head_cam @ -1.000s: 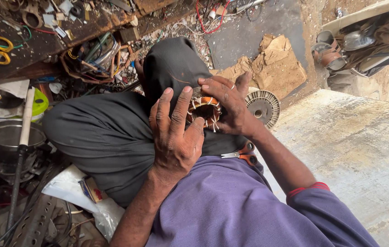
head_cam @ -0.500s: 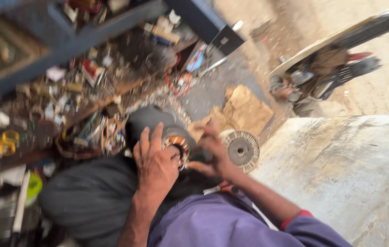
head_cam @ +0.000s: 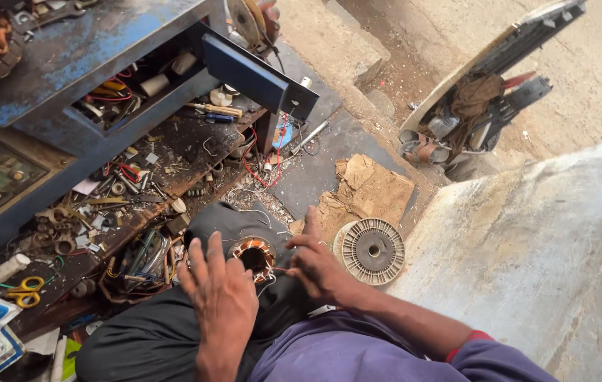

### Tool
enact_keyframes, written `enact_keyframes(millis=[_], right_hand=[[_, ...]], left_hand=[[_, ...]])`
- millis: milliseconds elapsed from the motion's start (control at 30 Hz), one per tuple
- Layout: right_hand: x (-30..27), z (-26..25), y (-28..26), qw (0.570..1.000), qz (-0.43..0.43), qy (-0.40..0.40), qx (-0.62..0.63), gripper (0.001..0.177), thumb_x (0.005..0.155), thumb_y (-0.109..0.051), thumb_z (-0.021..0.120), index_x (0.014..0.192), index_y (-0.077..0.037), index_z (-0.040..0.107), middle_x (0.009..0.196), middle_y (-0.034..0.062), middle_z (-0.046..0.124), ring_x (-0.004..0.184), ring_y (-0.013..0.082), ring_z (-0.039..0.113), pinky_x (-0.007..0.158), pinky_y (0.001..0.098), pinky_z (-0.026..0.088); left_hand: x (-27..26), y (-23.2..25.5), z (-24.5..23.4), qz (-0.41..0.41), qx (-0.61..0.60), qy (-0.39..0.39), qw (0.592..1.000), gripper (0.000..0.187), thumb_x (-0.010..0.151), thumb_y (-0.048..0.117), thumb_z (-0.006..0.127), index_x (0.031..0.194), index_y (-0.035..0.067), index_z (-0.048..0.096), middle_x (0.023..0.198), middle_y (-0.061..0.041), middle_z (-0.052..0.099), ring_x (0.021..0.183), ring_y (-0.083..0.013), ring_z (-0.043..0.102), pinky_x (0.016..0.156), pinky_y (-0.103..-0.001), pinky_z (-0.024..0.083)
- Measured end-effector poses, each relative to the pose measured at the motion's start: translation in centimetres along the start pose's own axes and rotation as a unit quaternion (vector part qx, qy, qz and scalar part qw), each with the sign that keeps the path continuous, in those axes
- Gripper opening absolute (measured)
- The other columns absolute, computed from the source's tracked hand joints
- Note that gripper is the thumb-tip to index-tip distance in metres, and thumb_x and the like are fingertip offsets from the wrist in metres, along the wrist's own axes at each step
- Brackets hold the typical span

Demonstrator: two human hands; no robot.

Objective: The person is repairing a cylindrical electrical component, likely a motor stator, by hand. They are wrapping white wire around the copper windings, using a pair of scissors to cut the wire, and adjusting the component's position.

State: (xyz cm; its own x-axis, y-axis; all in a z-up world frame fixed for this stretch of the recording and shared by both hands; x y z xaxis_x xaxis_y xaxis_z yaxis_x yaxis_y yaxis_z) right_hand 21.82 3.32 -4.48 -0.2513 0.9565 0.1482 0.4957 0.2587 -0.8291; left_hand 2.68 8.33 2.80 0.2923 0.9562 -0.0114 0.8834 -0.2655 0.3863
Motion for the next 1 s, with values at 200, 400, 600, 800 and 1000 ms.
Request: enact_keyframes(millis=[200, 400, 600, 800, 1000], right_hand=[[-0.8, -5.6, -1.5, 0.992, 0.051, -0.085, 0.08, 0.015, 0.098, -0.012, 0.067, 0.099, -0.004, 0.055, 0.128, 0.0135, 0.059, 0.117, 0.0278, 0.062, 0.096, 0.0377, 0.051], [-1.4, -10.3, -4.3, 0.958, -0.042, -0.199, 0.201, 0.02, 0.106, -0.021, 0.061, 0.094, -0.005, 0.056, 0.116, 0.0126, 0.065, 0.115, 0.0281, 0.066, 0.099, 0.0415, 0.051], [-3.0, -16.7, -4.4, 0.872, -0.087, -0.354, 0.328, 0.021, 0.107, -0.026, 0.065, 0.097, -0.008, 0.065, 0.109, 0.0106, 0.067, 0.108, 0.0284, 0.069, 0.097, 0.0426, 0.053], [-1.0, -14.0, -2.1, 0.99, 0.01, -0.137, -0.035, 0.041, 0.083, -0.032, 0.083, 0.109, -0.005, 0.068, 0.11, 0.0135, 0.068, 0.101, 0.0314, 0.068, 0.086, 0.0433, 0.054], [1.0, -1.7, -2.5, 0.998, -0.042, -0.016, -0.042, 0.031, 0.088, -0.021, 0.081, 0.113, -0.008, 0.068, 0.109, 0.0133, 0.065, 0.101, 0.0318, 0.066, 0.089, 0.0403, 0.052]], left_hand=[[-3.8, 0.3, 1.0, -0.039, -0.168, 0.059, 0.983, 0.019, 0.068, 0.014, 0.081, 0.075, 0.004, 0.067, 0.123, -0.016, 0.061, 0.116, -0.0379, 0.052, 0.096, -0.051, 0.044], [-6.3, -1.8, 6.8, -0.126, -0.48, -0.005, 0.868, 0.013, 0.085, 0.014, 0.079, 0.087, 0.004, 0.071, 0.085, 0.0, 0.066, 0.07, -0.0094, 0.052, 0.059, -0.025, 0.046], [-7.5, -3.5, 9.2, -0.227, -0.551, -0.054, 0.801, 0.015, 0.092, 0.015, 0.075, 0.094, 0.0, 0.075, 0.073, 0.0, 0.065, 0.061, -0.0028, 0.051, 0.055, -0.019, 0.043], [-7.3, -1.9, 7.9, -0.188, -0.591, -0.055, 0.783, 0.015, 0.09, 0.012, 0.073, 0.098, -0.001, 0.073, 0.083, -0.003, 0.075, 0.072, -0.0059, 0.068, 0.067, -0.021, 0.056], [-7.5, -1.1, 7.3, -0.175, -0.629, -0.056, 0.755, 0.014, 0.092, 0.009, 0.072, 0.101, -0.002, 0.072, 0.09, -0.007, 0.076, 0.078, -0.0089, 0.072, 0.074, -0.023, 0.062]])
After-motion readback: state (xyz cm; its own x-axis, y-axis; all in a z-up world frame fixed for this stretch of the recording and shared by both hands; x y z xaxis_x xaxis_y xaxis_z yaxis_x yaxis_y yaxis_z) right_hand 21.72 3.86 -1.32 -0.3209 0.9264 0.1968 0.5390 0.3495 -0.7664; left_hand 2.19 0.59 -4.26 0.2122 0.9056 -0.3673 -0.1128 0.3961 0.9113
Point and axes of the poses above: each hand's wrist, its own x-axis towards the middle knuckle, its own z-axis out of the palm, y = z × x, the point moved 4 cm from there along x, towards the middle knuckle
